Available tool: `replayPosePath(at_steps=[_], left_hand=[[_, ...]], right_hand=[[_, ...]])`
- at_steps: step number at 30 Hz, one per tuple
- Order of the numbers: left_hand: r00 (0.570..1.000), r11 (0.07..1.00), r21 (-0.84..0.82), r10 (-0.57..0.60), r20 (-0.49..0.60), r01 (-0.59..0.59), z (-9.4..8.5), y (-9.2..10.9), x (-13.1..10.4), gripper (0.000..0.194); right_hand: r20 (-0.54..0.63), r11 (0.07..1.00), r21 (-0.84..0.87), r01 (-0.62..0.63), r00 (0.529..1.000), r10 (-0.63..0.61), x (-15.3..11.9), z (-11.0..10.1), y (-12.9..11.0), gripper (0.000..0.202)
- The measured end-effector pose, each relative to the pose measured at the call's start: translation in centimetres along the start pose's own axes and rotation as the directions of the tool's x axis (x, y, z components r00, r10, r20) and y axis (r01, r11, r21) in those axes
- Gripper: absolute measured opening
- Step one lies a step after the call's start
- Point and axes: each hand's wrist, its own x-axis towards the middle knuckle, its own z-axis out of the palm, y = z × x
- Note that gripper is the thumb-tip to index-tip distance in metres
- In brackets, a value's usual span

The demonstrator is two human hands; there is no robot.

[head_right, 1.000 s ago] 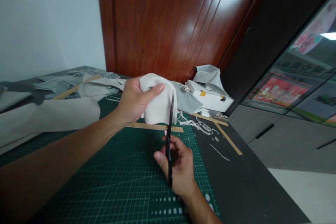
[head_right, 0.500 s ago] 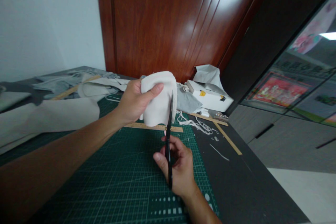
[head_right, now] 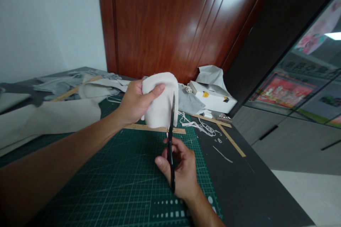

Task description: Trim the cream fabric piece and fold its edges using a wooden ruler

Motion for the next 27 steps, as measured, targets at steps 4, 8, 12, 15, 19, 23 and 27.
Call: replayPosePath(at_steps=[4, 8, 12, 15, 19, 23, 27], left_hand=[[1.0, 1.0, 0.003, -0.006, -0.004, 0.006, 0.05, 0.07, -0.11, 0.034], [1.0, 1.0, 0.004, -0.013, -0.004, 0.013, 0.11, 0.24, -0.21, 0.035], [1.0, 1.0, 0.02, -0.001, -0.011, 0.001, 0.09, 0.29, -0.17, 0.033], [1.0, 0.999, 0.034, 0.002, -0.005, -0.002, 0.07, 0.28, -0.12, 0.032], [1.0, 0.999, 0.053, 0.001, 0.008, -0.001, 0.07, 0.27, -0.16, 0.033], [1.0, 0.999, 0.051, -0.005, 0.023, 0.004, 0.1, 0.24, -0.24, 0.034], [1.0, 0.998, 0.063, 0.004, 0.026, -0.005, 0.14, 0.31, -0.29, 0.032]], right_hand=[[-0.008, 1.0, -0.01, 0.006, 1.0, -0.006, 0.03, 0.0, -0.06, 0.036], [-0.005, 1.0, -0.017, 0.007, 1.0, -0.007, 0.1, -0.06, -0.02, 0.035], [-0.002, 1.0, -0.01, 0.005, 1.0, -0.005, 0.13, -0.05, -0.02, 0.034], [-0.008, 1.0, 0.005, 0.0, 1.0, 0.0, 0.08, 0.03, -0.03, 0.035], [-0.019, 1.0, -0.002, 0.003, 1.0, -0.003, 0.04, 0.06, 0.01, 0.037], [-0.017, 1.0, -0.024, -0.002, 1.0, 0.001, 0.05, -0.02, -0.03, 0.037], [-0.012, 1.0, -0.023, 0.008, 1.0, -0.008, 0.07, -0.05, -0.11, 0.035]])
